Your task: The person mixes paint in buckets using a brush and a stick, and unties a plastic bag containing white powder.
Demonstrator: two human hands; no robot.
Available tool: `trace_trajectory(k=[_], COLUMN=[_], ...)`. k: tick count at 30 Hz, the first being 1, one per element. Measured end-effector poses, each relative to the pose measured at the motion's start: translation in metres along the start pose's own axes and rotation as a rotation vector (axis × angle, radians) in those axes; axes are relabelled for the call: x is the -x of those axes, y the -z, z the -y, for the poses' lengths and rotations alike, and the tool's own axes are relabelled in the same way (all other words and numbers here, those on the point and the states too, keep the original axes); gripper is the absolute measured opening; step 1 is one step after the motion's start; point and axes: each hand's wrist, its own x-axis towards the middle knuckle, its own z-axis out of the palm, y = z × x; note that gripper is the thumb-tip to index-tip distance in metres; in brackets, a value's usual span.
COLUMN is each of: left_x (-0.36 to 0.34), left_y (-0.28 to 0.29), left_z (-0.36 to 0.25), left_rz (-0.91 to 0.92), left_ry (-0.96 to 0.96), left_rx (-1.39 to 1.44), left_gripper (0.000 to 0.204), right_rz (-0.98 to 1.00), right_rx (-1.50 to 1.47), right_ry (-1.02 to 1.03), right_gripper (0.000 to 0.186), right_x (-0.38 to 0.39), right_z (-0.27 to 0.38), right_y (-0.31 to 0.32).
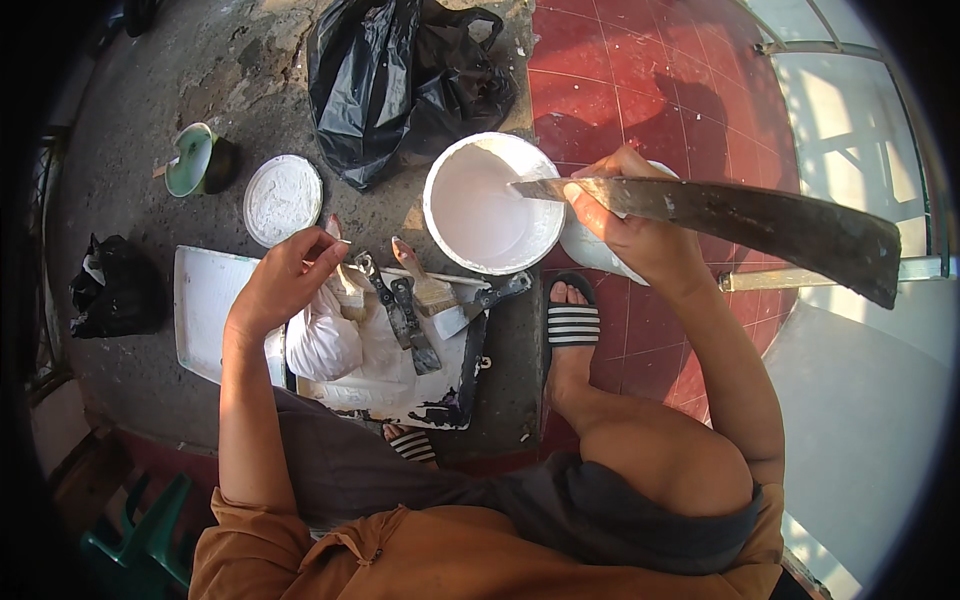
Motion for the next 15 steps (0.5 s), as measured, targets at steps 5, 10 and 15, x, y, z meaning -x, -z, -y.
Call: trace_trajectory(k=[5,10,15], left_x=[0.0,0.0,0.004], left_y=[0.0,-0.001,0.0], left_z=[-0.003,-0.002,-0.003], left_rz=[-0.003,0.004,-0.012], left_ry=[-0.001,-0.019,-0.001], left_rx=[-0.006,0.005,-0.004], left_gripper=[0.033,0.033,0.033], right_rz=[0.048,0.083,-0.012], right_rx=[0.023,-0.318,-0.174], right_ry=[-0.068,-0.102,0.09], right_gripper=[0.015,0.011,0.015], right_x=[0.009,0.01,0.0], right_z=[0.001,0.005,0.001], right_y=[0.0,-0.023,-0.028])
